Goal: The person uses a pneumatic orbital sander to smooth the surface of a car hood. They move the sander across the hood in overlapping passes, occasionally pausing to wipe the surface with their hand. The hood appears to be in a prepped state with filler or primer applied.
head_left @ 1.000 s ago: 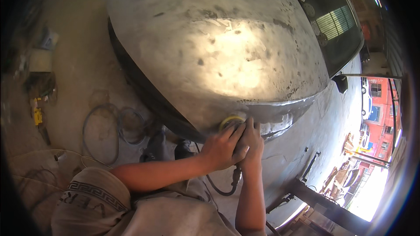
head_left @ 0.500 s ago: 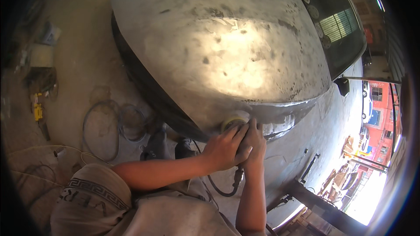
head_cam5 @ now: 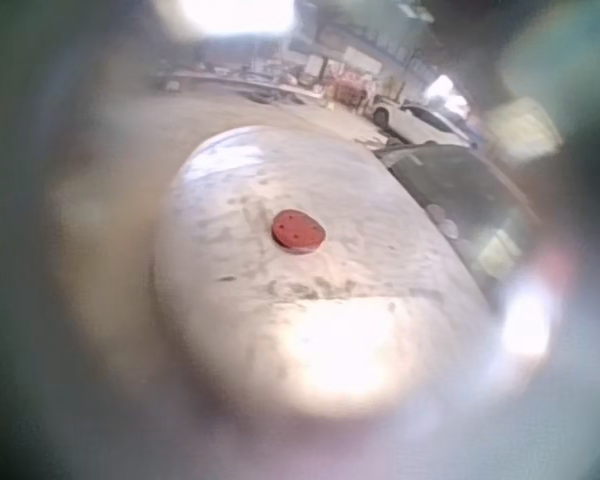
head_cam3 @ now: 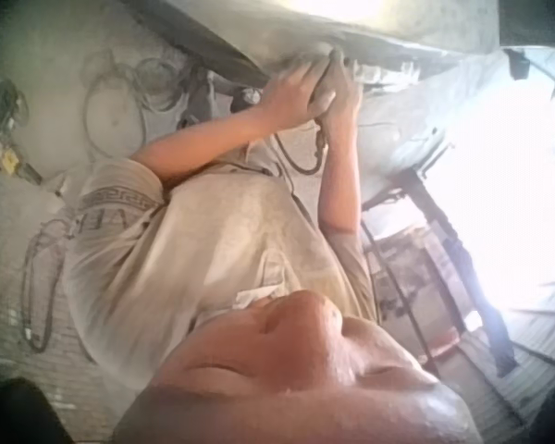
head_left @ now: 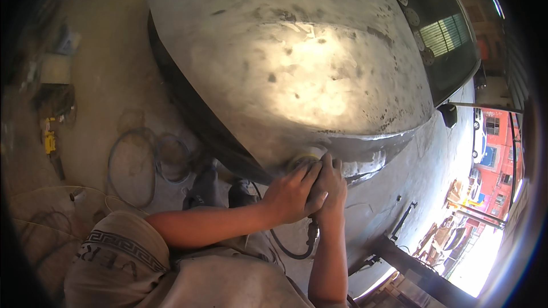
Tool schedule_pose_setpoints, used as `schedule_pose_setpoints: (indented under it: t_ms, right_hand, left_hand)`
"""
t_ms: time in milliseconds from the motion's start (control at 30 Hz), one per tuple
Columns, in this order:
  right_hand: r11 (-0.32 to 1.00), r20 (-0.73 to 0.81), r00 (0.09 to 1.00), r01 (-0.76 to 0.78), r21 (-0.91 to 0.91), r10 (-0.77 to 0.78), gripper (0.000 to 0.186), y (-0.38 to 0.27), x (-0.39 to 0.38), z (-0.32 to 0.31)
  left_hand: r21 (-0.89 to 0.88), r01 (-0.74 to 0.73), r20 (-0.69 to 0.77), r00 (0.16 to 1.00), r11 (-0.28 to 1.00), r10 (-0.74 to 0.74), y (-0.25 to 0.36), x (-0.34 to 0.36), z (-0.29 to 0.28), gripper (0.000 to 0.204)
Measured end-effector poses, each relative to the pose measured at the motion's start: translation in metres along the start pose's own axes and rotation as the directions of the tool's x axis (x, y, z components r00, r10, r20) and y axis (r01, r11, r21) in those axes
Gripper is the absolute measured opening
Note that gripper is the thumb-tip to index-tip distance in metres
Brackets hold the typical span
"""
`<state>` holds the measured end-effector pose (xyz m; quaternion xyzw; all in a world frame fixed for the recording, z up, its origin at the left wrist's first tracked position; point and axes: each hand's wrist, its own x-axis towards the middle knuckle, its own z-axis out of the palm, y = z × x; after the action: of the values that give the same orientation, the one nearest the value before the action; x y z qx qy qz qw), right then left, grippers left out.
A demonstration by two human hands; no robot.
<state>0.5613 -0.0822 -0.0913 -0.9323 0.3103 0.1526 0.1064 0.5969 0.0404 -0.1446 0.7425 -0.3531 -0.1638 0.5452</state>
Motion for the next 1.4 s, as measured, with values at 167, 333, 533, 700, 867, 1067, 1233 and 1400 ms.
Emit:
schedule_pose_setpoints:
  t_ms: [167, 333, 533, 700, 867, 1067, 1233, 1400]
  right_hand:
    - [0.998, 0.001, 0.999, 0.052, -0.029, -0.052, 0.037, 0.001, 0.002, 0.007]
    - [1.0, -0.04, 0.999, 0.02, 0.02, -0.019, 0.036, -0.003, -0.007, 0.009]
    - [0.999, -0.024, 0.999, 0.032, 0.025, -0.032, 0.033, 0.006, -0.019, 0.02]
    - [0.998, -0.055, 0.998, -0.003, 0.071, 0.007, 0.029, -0.007, -0.019, 0.015]
    - [0.998, 0.021, 0.998, -0.056, 0.006, 0.056, 0.028, -0.013, -0.027, 0.009]
    - [0.999, -0.018, 0.999, -0.037, 0.038, 0.038, 0.03, -0.004, -0.028, 0.021]
    - [1.0, -0.012, 1.0, -0.005, 0.008, 0.005, 0.033, -0.001, -0.029, 0.025]
    - [0.993, -0.02, 0.997, -0.073, 0.089, 0.075, 0.032, -0.01, -0.035, 0.021]
  left_hand:
    - [0.011, -0.046, -0.042, 0.998, 0.999, 0.047, -0.005, 0.0, -0.003, 0.069]
    - [-0.011, -0.029, -0.022, 0.999, 1.0, 0.029, -0.005, -0.009, -0.002, 0.069]
    - [0.015, -0.046, 0.001, 0.999, 0.999, 0.046, -0.005, -0.022, 0.0, 0.071]
    - [0.018, -0.023, 0.008, 1.0, 1.0, 0.023, -0.004, -0.021, -0.006, 0.07]
    - [-0.021, 0.006, 0.038, 0.999, 1.0, -0.005, 0.0, -0.03, -0.003, 0.066]
    - [0.02, -0.025, 0.034, 0.999, 0.999, 0.024, -0.004, -0.032, -0.002, 0.066]
    - [0.033, -0.057, -0.005, 0.998, 0.998, 0.057, -0.008, -0.032, 0.0, 0.069]
    - [0.016, -0.036, 0.047, 0.998, 0.999, 0.035, -0.008, -0.038, -0.002, 0.07]
